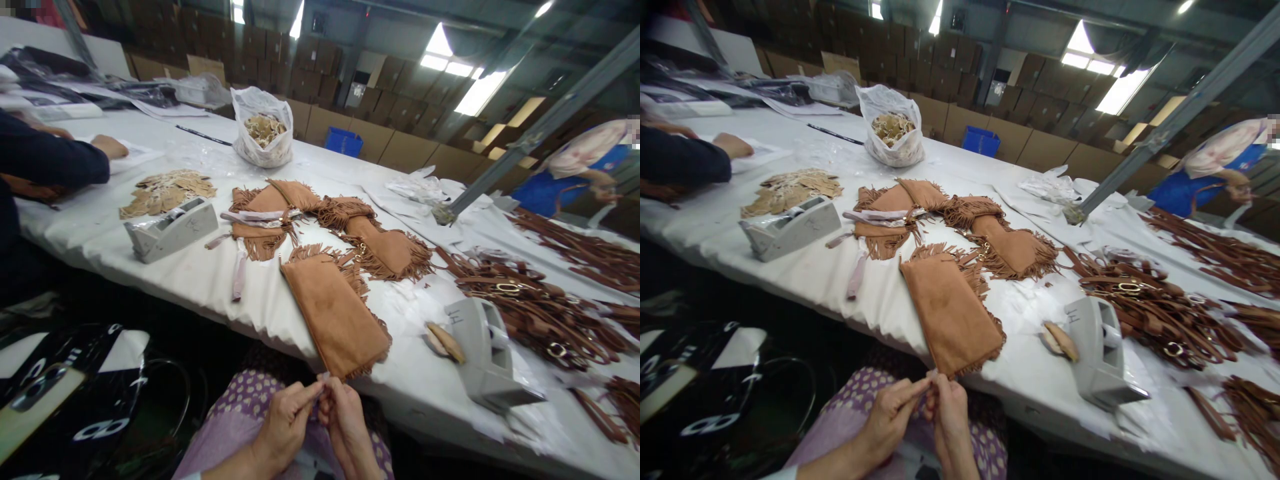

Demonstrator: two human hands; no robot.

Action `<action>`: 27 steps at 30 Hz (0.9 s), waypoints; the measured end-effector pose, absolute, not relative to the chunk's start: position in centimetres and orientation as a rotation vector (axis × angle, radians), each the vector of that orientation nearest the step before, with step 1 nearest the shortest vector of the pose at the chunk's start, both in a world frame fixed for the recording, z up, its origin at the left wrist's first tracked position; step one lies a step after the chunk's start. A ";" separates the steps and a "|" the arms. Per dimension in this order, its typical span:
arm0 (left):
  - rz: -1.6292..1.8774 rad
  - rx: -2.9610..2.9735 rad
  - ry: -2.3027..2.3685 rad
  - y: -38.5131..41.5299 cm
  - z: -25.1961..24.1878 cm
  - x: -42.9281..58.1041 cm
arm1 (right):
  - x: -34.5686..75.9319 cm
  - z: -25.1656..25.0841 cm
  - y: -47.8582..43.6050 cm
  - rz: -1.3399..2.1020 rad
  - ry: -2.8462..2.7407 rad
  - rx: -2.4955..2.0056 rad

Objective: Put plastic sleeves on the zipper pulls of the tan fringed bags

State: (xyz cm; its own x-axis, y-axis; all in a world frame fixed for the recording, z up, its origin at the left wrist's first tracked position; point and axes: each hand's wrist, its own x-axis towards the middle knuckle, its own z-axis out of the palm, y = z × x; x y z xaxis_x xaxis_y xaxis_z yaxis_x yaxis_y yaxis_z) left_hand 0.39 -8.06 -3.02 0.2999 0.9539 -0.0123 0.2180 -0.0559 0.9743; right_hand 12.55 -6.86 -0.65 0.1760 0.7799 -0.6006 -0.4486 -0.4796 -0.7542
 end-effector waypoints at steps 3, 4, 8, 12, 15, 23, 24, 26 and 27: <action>0.803 1.684 1.112 -7.9 -2.4 -0.1 | 12.9 -0.1 -7.0 1.592 -0.289 -1.323; 0.784 1.714 1.116 -7.8 -2.2 -0.1 | 12.9 0.0 -7.0 1.591 -0.301 -1.323; 0.737 1.755 1.160 -7.7 -1.7 -0.1 | 13.0 -0.1 -7.2 1.562 -0.441 -1.425; 0.828 1.736 1.064 -8.6 -2.8 -1.6 | 13.2 0.1 -7.2 1.597 -0.448 -1.456; 0.787 1.725 0.996 -9.8 -4.3 -4.5 | 13.6 0.2 -7.2 1.579 -0.420 -1.457; 0.802 0.979 1.320 -6.6 -1.5 -6.0 | 14.1 -0.2 -7.1 1.535 -0.453 -1.449; 0.776 0.897 1.253 -5.9 -0.8 -4.8 | 13.9 -0.4 -7.1 1.534 -0.474 -1.455; 0.661 0.815 1.087 -4.9 -0.1 -2.3 | 13.6 -0.6 -7.2 1.527 -0.519 -1.461; 0.594 0.794 1.007 -4.7 -0.1 -1.2 | 13.5 -0.8 -7.2 1.517 -0.541 -1.462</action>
State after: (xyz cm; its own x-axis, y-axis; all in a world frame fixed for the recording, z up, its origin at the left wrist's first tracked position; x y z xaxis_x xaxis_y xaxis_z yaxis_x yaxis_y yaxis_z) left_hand -1.24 -4.70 -0.06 0.4230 0.7527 -0.5046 -0.0781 0.5851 0.8072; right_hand 13.52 -7.16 -0.75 0.1403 0.8358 -0.5309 -0.3118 -0.4716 -0.8248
